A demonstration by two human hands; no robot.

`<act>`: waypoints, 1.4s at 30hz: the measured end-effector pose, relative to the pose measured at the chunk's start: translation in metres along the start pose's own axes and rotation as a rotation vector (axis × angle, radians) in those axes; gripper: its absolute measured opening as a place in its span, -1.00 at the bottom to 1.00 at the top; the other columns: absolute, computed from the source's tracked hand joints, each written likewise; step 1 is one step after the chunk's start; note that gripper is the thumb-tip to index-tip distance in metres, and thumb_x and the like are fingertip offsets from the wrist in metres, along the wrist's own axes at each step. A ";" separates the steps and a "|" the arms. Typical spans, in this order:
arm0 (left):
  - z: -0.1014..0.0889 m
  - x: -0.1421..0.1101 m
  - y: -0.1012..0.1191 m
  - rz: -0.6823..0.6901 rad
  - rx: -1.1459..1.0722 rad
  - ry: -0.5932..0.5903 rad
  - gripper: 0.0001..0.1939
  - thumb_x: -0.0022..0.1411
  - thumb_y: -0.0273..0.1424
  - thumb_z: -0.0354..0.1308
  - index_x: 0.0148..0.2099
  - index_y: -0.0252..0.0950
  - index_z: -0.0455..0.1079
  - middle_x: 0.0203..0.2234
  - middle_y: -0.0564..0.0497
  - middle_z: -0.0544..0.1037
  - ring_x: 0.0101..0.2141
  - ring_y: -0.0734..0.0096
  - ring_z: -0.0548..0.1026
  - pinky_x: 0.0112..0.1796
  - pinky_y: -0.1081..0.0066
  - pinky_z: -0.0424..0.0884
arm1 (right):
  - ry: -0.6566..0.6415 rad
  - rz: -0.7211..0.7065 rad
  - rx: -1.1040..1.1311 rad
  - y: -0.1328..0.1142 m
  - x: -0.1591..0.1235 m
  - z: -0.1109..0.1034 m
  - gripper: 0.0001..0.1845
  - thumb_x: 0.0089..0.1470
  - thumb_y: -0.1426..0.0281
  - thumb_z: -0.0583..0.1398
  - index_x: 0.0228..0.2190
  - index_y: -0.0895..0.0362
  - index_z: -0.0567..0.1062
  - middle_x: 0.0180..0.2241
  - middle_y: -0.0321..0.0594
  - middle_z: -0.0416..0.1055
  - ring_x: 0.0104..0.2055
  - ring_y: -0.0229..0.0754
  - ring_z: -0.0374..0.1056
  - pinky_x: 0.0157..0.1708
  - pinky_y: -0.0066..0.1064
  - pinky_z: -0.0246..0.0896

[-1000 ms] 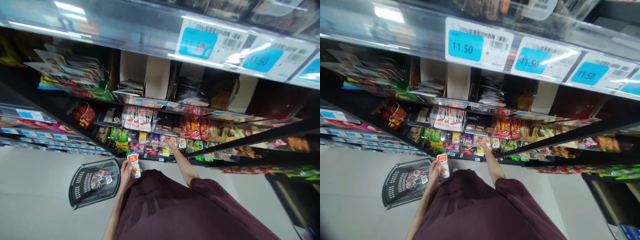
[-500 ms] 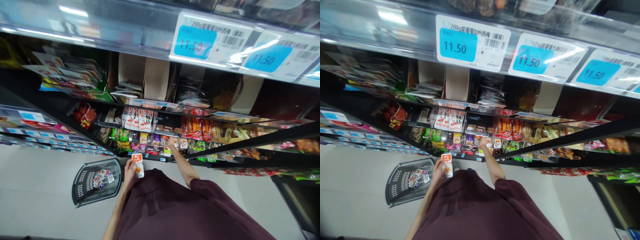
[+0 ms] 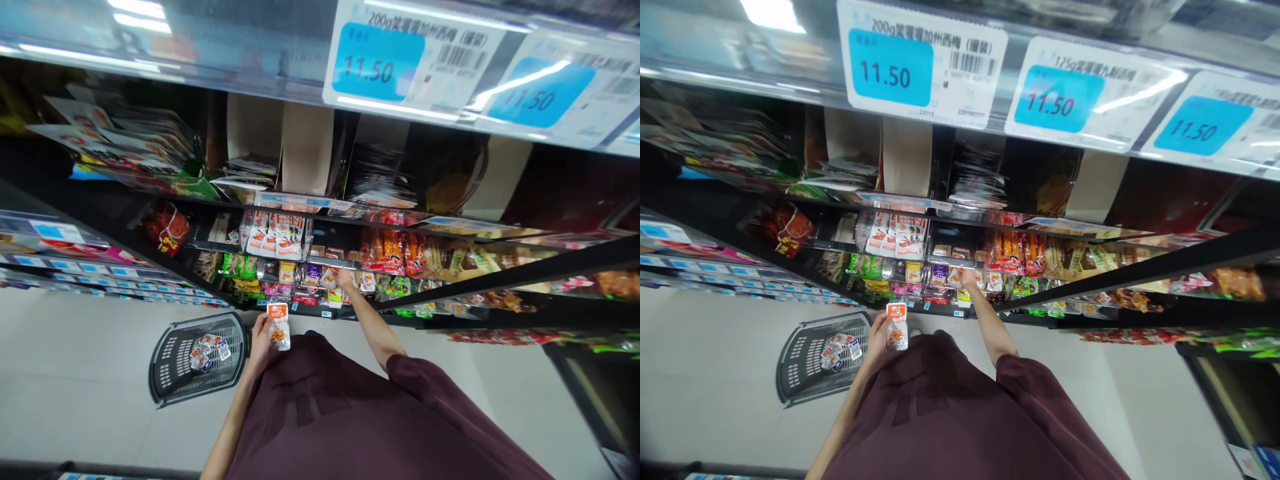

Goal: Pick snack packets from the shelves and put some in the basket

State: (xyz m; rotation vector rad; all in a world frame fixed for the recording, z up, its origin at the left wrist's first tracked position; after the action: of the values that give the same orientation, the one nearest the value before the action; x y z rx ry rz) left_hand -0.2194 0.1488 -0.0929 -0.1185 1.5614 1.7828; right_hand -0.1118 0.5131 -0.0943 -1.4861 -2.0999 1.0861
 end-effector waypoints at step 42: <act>0.012 -0.016 0.004 0.218 0.130 -0.070 -0.55 -0.04 -0.23 0.37 -0.11 -0.37 0.54 -0.32 -0.12 0.60 -0.35 0.28 0.53 -0.24 0.32 0.45 | -0.417 -0.035 0.610 -0.045 -0.207 0.083 -0.60 0.04 0.03 0.21 -0.47 0.13 0.48 -0.53 -0.30 0.36 -0.48 -0.22 0.21 -0.41 -0.41 0.16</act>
State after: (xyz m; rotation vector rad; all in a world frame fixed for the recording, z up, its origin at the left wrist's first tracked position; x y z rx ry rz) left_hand -0.2058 0.1520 -0.0786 0.1811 1.6867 1.8222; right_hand -0.1144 0.2860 -0.0845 -0.9819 -1.7594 1.9328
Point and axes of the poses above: each hand's wrist, its own x-axis towards the middle knuckle, its own z-axis out of the palm, y = z × x, the point moved 7 cm from there along x, towards the middle knuckle
